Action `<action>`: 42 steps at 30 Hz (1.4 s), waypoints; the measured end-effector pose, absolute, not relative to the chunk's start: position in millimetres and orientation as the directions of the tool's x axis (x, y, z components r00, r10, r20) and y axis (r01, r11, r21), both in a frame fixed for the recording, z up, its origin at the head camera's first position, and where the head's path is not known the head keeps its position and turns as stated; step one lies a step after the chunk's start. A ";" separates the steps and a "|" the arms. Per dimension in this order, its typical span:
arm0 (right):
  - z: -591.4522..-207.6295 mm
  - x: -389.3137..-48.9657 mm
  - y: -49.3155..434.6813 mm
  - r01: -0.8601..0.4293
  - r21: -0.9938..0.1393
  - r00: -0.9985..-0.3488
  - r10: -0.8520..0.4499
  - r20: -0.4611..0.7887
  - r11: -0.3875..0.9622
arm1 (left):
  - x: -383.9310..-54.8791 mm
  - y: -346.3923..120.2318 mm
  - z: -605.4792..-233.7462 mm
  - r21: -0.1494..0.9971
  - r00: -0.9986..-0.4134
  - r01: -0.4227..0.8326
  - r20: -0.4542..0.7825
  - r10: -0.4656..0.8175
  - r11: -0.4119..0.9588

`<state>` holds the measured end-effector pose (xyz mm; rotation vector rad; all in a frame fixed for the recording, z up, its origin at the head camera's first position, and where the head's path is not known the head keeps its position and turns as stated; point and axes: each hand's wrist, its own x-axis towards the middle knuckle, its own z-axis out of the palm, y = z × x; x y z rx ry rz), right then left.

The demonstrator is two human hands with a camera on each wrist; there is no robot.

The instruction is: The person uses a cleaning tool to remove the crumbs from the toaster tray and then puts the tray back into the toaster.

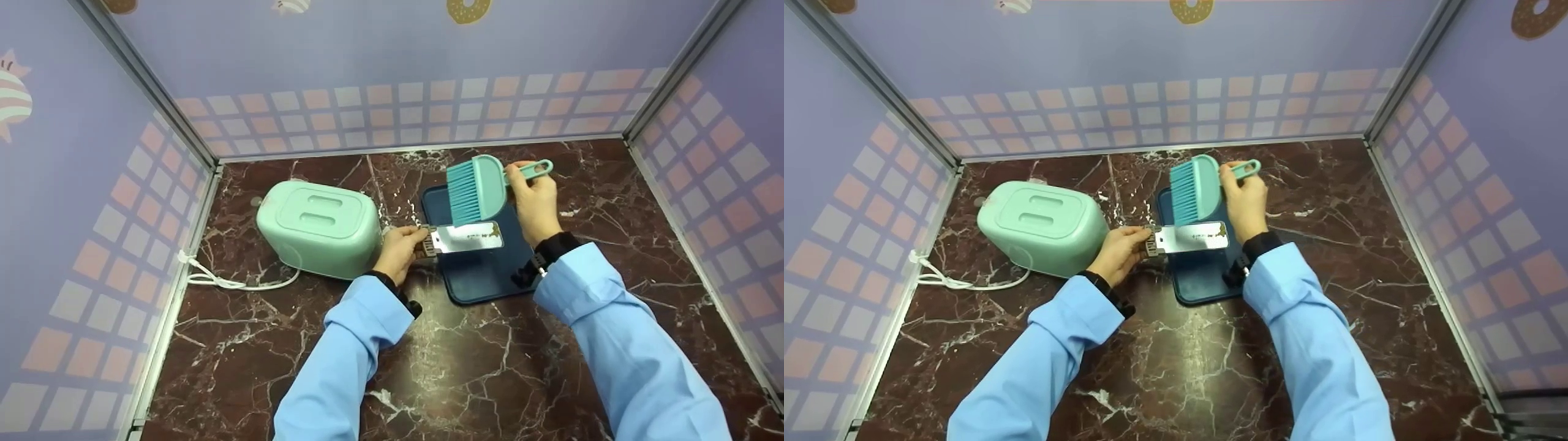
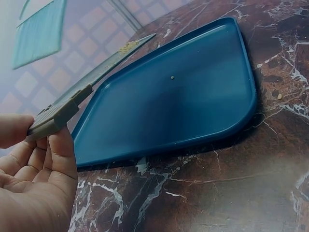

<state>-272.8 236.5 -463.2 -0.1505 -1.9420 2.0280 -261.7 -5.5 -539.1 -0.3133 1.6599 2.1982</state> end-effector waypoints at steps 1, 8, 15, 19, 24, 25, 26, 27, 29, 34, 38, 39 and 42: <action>-463.3 -272.3 233.5 -0.158 -0.987 -0.944 0.296 0.145 -0.019 | -261.7 -5.5 -538.9 0.877 -0.907 -0.418 -0.391 0.155 -0.238; -467.2 -269.4 216.7 -0.140 -0.990 -0.963 0.236 0.130 -0.024 | -260.1 -5.5 -538.5 0.880 -0.905 -0.422 -0.397 0.154 -0.219; -474.1 -267.7 208.5 -0.104 -0.995 -0.975 0.200 0.101 -0.001 | -260.7 -3.2 -539.9 0.883 -0.906 -0.422 -0.399 0.141 -0.206; -479.2 -268.0 207.4 -0.089 -0.995 -0.976 0.196 0.097 0.052 | -260.9 -1.5 -538.1 0.881 -0.908 -0.417 -0.393 0.145 -0.222; -483.8 -268.1 209.5 -0.064 -0.994 -0.978 0.191 0.081 0.092 | -261.6 -1.3 -537.0 0.880 -0.907 -0.418 -0.391 0.156 -0.225; -484.5 -267.8 210.3 -0.062 -0.992 -0.978 0.193 0.082 0.106 | -261.7 -1.4 -536.9 0.880 -0.907 -0.419 -0.391 0.157 -0.224; -485.2 -267.5 211.2 -0.060 -0.992 -0.977 0.196 0.082 0.115 | -261.8 -1.4 -536.7 0.878 -0.906 -0.419 -0.391 0.158 -0.230; -485.8 -267.2 212.3 -0.059 -0.991 -0.977 0.197 0.083 0.123 | -262.1 -1.4 -537.0 0.877 -0.907 -0.419 -0.390 0.159 -0.235; -487.3 -266.9 214.7 -0.060 -0.988 -0.975 0.204 0.089 0.143 | -262.4 -1.6 -537.4 0.875 -0.907 -0.419 -0.389 0.161 -0.244; -488.3 -266.8 223.1 -0.066 -0.981 -0.970 0.220 0.106 0.182 | -262.9 -1.8 -538.3 0.873 -0.909 -0.415 -0.385 0.158 -0.255; -488.4 -266.1 232.3 -0.047 -0.977 -0.966 0.238 0.097 0.210 | -263.0 -2.9 -538.7 0.879 -0.912 -0.408 -0.380 0.155 -0.247; -488.9 -266.2 235.0 -0.040 -0.976 -0.965 0.243 0.093 0.214 | -263.0 -3.2 -538.8 0.880 -0.912 -0.407 -0.379 0.155 -0.244; -489.9 -266.1 243.3 -0.026 -0.973 -0.962 0.260 0.087 0.229 | -263.2 -4.3 -539.2 0.883 -0.913 -0.405 -0.378 0.153 -0.236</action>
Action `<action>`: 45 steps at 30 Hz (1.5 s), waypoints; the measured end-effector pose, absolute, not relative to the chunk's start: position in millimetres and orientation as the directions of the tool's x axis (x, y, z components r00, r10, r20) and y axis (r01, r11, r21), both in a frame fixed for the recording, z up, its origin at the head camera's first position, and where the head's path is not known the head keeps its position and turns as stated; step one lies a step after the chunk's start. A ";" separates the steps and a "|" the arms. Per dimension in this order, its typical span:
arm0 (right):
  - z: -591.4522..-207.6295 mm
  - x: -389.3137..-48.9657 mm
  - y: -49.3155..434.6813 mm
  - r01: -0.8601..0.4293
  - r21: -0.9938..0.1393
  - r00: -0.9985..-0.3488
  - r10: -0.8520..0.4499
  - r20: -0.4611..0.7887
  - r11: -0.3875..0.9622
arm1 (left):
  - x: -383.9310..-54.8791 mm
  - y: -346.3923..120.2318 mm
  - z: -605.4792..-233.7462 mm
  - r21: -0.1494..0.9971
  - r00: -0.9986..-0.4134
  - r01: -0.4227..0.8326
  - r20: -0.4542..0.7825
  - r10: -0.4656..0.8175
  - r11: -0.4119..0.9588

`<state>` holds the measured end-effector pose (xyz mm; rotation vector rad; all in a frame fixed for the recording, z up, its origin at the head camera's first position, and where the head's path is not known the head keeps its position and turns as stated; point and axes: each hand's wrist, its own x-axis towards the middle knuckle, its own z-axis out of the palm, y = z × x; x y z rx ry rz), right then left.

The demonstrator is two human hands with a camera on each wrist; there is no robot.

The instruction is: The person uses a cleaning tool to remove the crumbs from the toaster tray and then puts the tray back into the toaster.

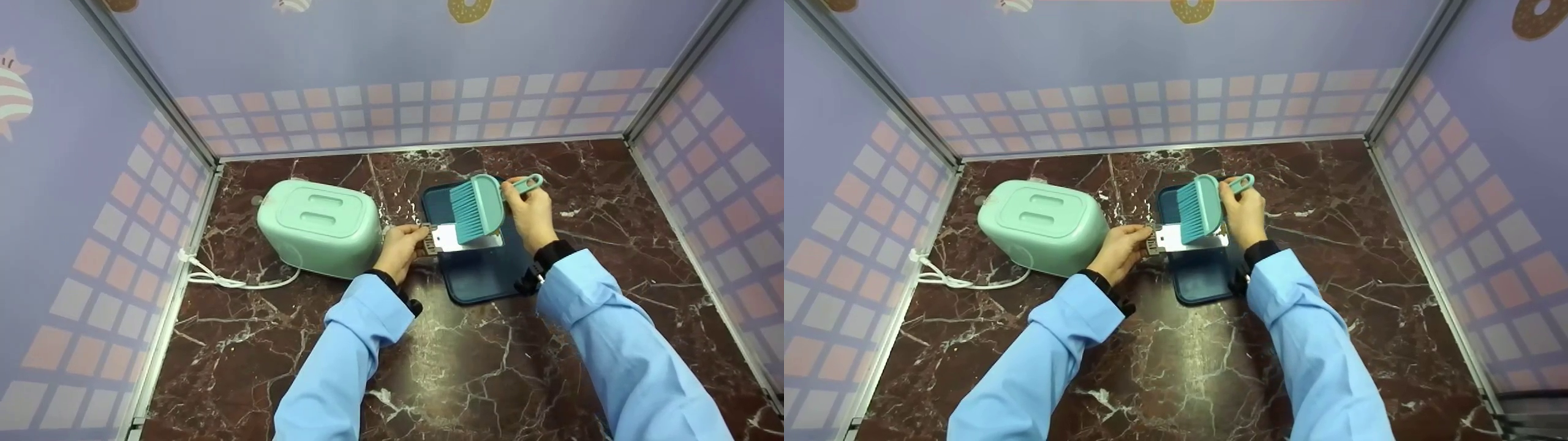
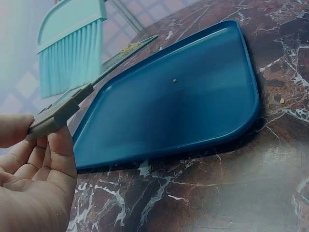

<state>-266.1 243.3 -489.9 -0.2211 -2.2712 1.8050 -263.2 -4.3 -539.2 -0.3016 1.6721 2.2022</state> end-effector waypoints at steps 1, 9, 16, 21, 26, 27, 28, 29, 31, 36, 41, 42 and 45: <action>-490.0 -266.0 245.9 -0.022 -0.972 -0.960 0.266 0.086 0.232 | -263.4 -4.6 -539.3 0.884 -0.913 -0.405 -0.377 0.154 -0.235; -493.6 -266.0 269.3 -0.017 -0.950 -0.944 0.309 0.119 0.313 | -263.1 -6.8 -538.5 0.891 -0.916 -0.397 -0.371 0.151 -0.219; -496.3 -266.3 287.4 0.004 -0.915 -0.930 0.337 0.144 0.403 | -262.9 -9.1 -538.4 0.899 -0.919 -0.391 -0.368 0.143 -0.197; -494.5 -264.9 295.2 0.042 -0.918 -0.938 0.332 0.100 0.395 | -263.9 -9.4 -539.9 0.896 -0.917 -0.396 -0.375 0.134 -0.199; -492.9 -264.5 298.0 0.020 -0.908 -0.929 0.342 0.138 0.419 | -264.6 -9.2 -540.9 0.894 -0.919 -0.394 -0.374 0.129 -0.215; -492.6 -264.3 297.7 0.014 -0.908 -0.927 0.346 0.146 0.419 | -264.6 -9.3 -540.8 0.893 -0.918 -0.395 -0.375 0.128 -0.216; -492.1 -264.5 297.3 0.009 -0.910 -0.924 0.352 0.151 0.414 | -264.4 -9.4 -540.6 0.892 -0.918 -0.396 -0.376 0.128 -0.216; -491.5 -264.6 297.1 0.005 -0.914 -0.922 0.355 0.153 0.406 | -264.2 -9.6 -540.3 0.892 -0.917 -0.397 -0.377 0.128 -0.216; -489.7 -265.1 296.0 -0.006 -0.922 -0.919 0.361 0.157 0.387 | -264.1 -9.7 -539.9 0.893 -0.917 -0.397 -0.377 0.128 -0.213; -482.4 -265.8 288.6 -0.038 -0.948 -0.917 0.365 0.158 0.316 | -263.9 -9.6 -539.5 0.892 -0.918 -0.396 -0.376 0.128 -0.220; -474.4 -265.2 274.9 -0.121 -0.985 -0.928 0.338 0.157 0.126 | -263.3 -7.9 -539.0 0.890 -0.918 -0.396 -0.375 0.130 -0.228; -473.3 -265.3 271.3 -0.138 -0.987 -0.930 0.332 0.157 0.081 | -263.3 -7.6 -538.9 0.890 -0.918 -0.395 -0.374 0.131 -0.229; -470.3 -264.8 260.0 -0.162 -0.987 -0.940 0.308 0.149 -0.016 | -263.4 -6.4 -538.7 0.889 -0.919 -0.393 -0.370 0.135 -0.236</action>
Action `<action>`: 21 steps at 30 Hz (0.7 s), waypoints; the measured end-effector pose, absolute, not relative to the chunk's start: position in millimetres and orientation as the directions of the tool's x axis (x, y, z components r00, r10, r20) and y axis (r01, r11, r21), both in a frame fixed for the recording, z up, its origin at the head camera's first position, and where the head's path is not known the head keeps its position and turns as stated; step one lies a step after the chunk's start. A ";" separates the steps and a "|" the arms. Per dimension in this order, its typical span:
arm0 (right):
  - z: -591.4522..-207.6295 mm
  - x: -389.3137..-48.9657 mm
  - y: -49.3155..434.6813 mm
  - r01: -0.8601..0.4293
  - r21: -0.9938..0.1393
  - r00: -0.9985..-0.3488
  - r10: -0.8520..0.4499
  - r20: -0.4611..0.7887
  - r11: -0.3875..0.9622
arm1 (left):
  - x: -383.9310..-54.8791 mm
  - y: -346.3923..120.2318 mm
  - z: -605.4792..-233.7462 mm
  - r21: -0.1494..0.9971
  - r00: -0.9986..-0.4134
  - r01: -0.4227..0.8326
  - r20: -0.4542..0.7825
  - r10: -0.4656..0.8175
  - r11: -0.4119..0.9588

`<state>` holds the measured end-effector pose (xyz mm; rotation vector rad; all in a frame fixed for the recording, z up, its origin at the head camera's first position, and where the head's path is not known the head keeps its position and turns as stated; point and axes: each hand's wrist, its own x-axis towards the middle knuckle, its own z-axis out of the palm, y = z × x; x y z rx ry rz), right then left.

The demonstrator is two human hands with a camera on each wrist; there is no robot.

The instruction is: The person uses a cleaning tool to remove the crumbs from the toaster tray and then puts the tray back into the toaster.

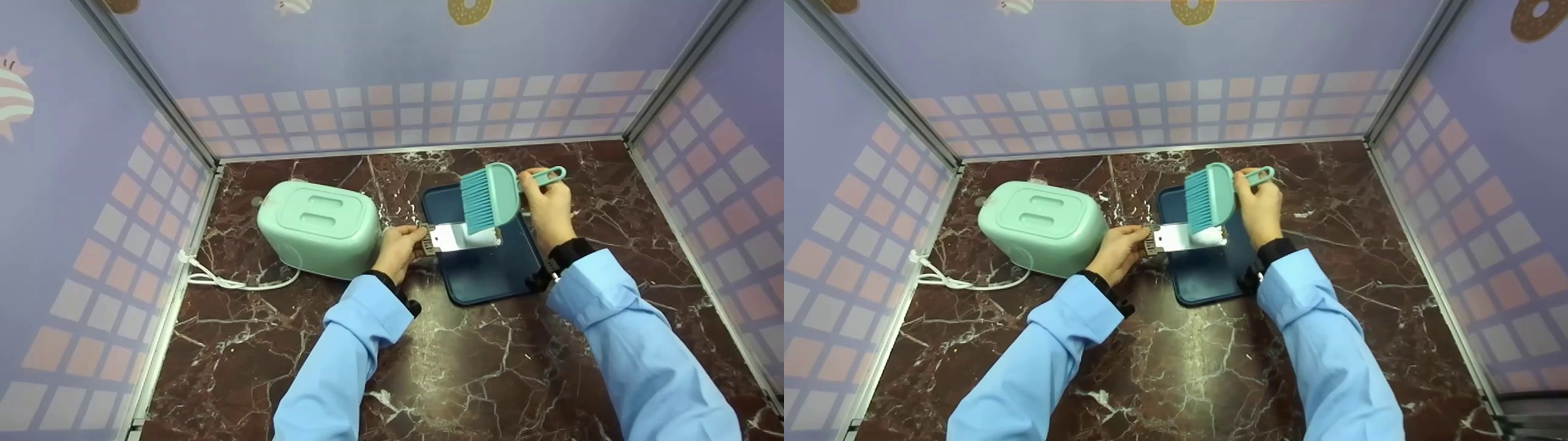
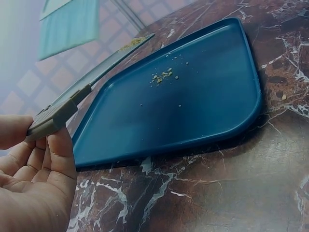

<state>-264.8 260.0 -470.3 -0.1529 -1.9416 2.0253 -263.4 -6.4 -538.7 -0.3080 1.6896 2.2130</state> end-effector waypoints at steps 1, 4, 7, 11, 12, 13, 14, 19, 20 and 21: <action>-469.7 -264.5 256.1 -0.164 -0.986 -0.942 0.302 0.148 -0.028 | -263.6 -6.0 -538.7 0.889 -0.920 -0.392 -0.369 0.136 -0.239; -468.8 -263.3 245.1 -0.153 -0.988 -0.952 0.274 0.139 -0.030 | -263.6 -4.8 -538.2 0.887 -0.919 -0.392 -0.367 0.141 -0.244; -469.3 -262.4 234.7 -0.147 -0.989 -0.959 0.248 0.138 -0.019 | -263.3 -4.6 -537.6 0.888 -0.918 -0.396 -0.371 0.143 -0.236; -471.4 -261.6 222.0 -0.143 -0.989 -0.967 0.215 0.134 -0.027 | -262.8 -5.1 -537.2 0.888 -0.915 -0.401 -0.377 0.143 -0.226; -472.2 -261.5 219.3 -0.142 -0.989 -0.969 0.208 0.133 -0.027 | -262.8 -5.1 -537.2 0.888 -0.915 -0.400 -0.377 0.142 -0.226; -472.7 -261.3 216.8 -0.140 -0.990 -0.971 0.201 0.131 -0.032 | -262.7 -5.1 -537.1 0.887 -0.915 -0.402 -0.378 0.141 -0.229; -473.4 -261.0 214.7 -0.138 -0.990 -0.973 0.192 0.129 -0.034 | -262.7 -4.8 -537.0 0.886 -0.915 -0.402 -0.379 0.140 -0.232; -477.3 -259.6 209.2 -0.115 -0.993 -0.976 0.184 0.117 0.018 | -263.2 -3.8 -536.8 0.883 -0.914 -0.404 -0.381 0.136 -0.239; -478.2 -259.3 209.0 -0.108 -0.994 -0.977 0.181 0.112 0.030 | -263.3 -3.8 -536.8 0.884 -0.915 -0.403 -0.381 0.136 -0.238; -479.2 -259.3 208.9 -0.099 -0.994 -0.978 0.179 0.105 0.046 | -263.5 -3.9 -536.8 0.884 -0.914 -0.404 -0.382 0.136 -0.235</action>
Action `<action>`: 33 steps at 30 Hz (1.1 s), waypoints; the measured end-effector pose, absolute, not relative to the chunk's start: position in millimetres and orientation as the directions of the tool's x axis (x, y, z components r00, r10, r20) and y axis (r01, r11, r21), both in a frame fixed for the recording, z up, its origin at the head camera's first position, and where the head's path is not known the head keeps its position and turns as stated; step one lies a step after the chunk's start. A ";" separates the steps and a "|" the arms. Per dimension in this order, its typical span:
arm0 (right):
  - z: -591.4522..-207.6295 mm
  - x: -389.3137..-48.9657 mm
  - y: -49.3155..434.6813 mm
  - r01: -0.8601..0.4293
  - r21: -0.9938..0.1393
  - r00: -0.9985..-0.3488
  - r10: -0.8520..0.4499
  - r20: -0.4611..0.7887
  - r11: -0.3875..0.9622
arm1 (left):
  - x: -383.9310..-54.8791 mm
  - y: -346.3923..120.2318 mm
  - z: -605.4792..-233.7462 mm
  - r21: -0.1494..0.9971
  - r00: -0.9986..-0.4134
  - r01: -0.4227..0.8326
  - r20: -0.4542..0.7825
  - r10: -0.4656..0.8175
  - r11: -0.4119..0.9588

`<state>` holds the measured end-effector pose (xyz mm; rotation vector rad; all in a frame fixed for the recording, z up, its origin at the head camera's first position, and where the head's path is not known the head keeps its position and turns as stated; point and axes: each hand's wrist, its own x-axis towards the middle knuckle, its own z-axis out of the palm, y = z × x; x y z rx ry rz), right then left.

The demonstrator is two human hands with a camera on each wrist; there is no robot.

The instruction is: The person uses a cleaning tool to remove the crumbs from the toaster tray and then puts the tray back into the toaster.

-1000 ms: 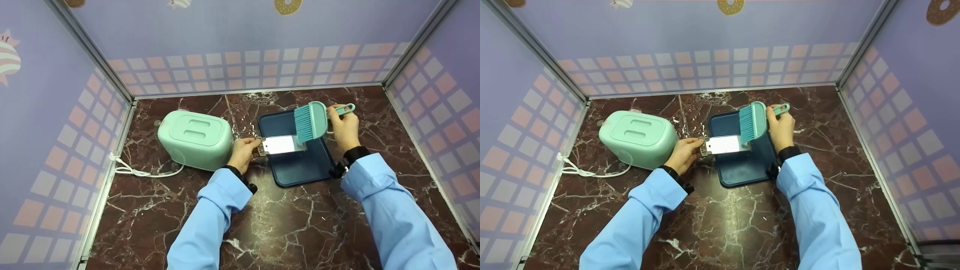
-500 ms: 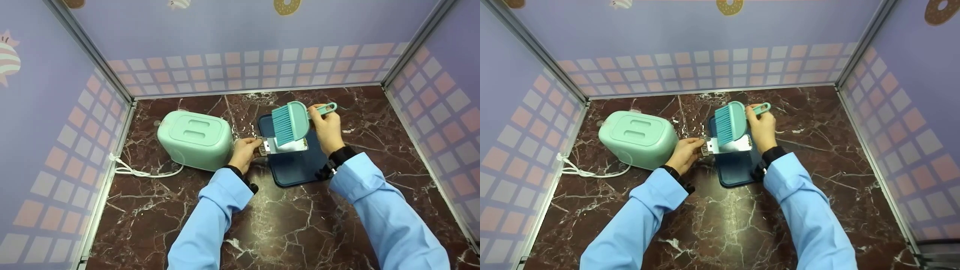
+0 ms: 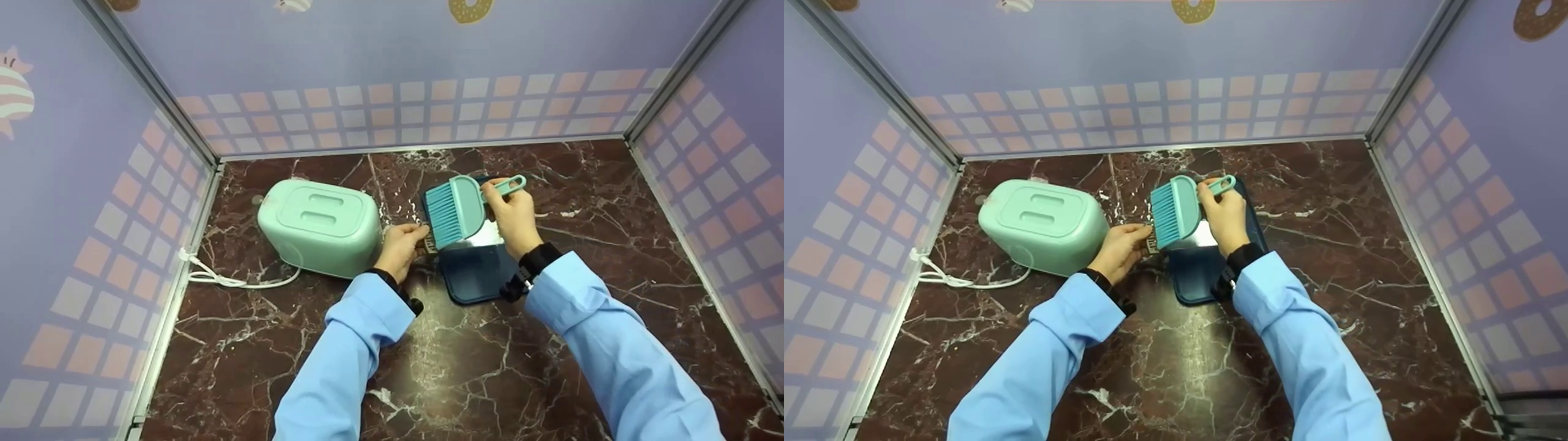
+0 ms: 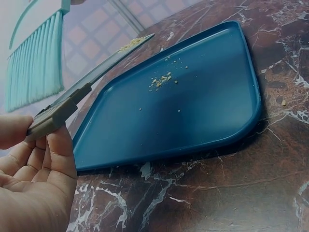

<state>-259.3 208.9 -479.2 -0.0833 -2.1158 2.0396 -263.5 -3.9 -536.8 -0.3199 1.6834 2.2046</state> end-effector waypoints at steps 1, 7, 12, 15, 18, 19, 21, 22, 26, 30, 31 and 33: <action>-480.0 -259.0 208.9 -0.088 -0.994 -0.980 0.176 0.097 0.057 | -263.5 -4.1 -536.9 0.885 -0.914 -0.405 -0.383 0.136 -0.229; -483.9 -257.5 211.3 -0.053 -0.993 -0.983 0.168 0.070 0.104 | -263.3 -4.9 -536.7 0.881 -0.913 -0.407 -0.383 0.142 -0.240; -487.6 -256.9 216.0 -0.040 -0.990 -0.981 0.184 0.065 0.138 | -263.0 -5.2 -537.3 0.879 -0.914 -0.405 -0.379 0.144 -0.253; -487.5 -254.9 220.5 -0.035 -0.986 -0.980 0.186 0.066 0.165 | -262.8 -5.6 -537.8 0.883 -0.915 -0.402 -0.378 0.142 -0.243; -481.8 -251.1 225.4 -0.011 -0.983 -0.982 0.184 0.045 0.184 | -263.1 -5.9 -538.4 0.886 -0.918 -0.395 -0.371 0.142 -0.243; -482.4 -251.2 227.9 -0.008 -0.981 -0.982 0.186 0.045 0.194 | -263.1 -6.2 -538.5 0.887 -0.919 -0.394 -0.370 0.140 -0.241; -484.2 -251.4 233.3 -0.006 -0.978 -0.981 0.190 0.046 0.210 | -263.3 -6.8 -538.7 0.889 -0.920 -0.391 -0.367 0.140 -0.240; -485.3 -251.8 236.0 -0.004 -0.975 -0.980 0.192 0.048 0.222 | -263.3 -7.1 -538.7 0.890 -0.920 -0.389 -0.365 0.139 -0.238; -494.3 -254.6 247.6 -0.013 -0.966 -0.974 0.215 0.070 0.259 | -263.3 -8.2 -538.7 0.894 -0.921 -0.388 -0.366 0.133 -0.223; -495.8 -253.5 256.5 -0.002 -0.956 -0.968 0.239 0.075 0.293 | -263.2 -9.0 -538.7 0.898 -0.922 -0.385 -0.366 0.126 -0.213; -496.4 -253.4 258.8 -0.004 -0.954 -0.966 0.244 0.081 0.301 | -263.1 -9.3 -538.4 0.900 -0.923 -0.383 -0.364 0.124 -0.209; -497.4 -253.3 263.3 -0.013 -0.951 -0.962 0.255 0.096 0.309 | -263.2 -9.8 -538.6 0.903 -0.925 -0.377 -0.359 0.121 -0.206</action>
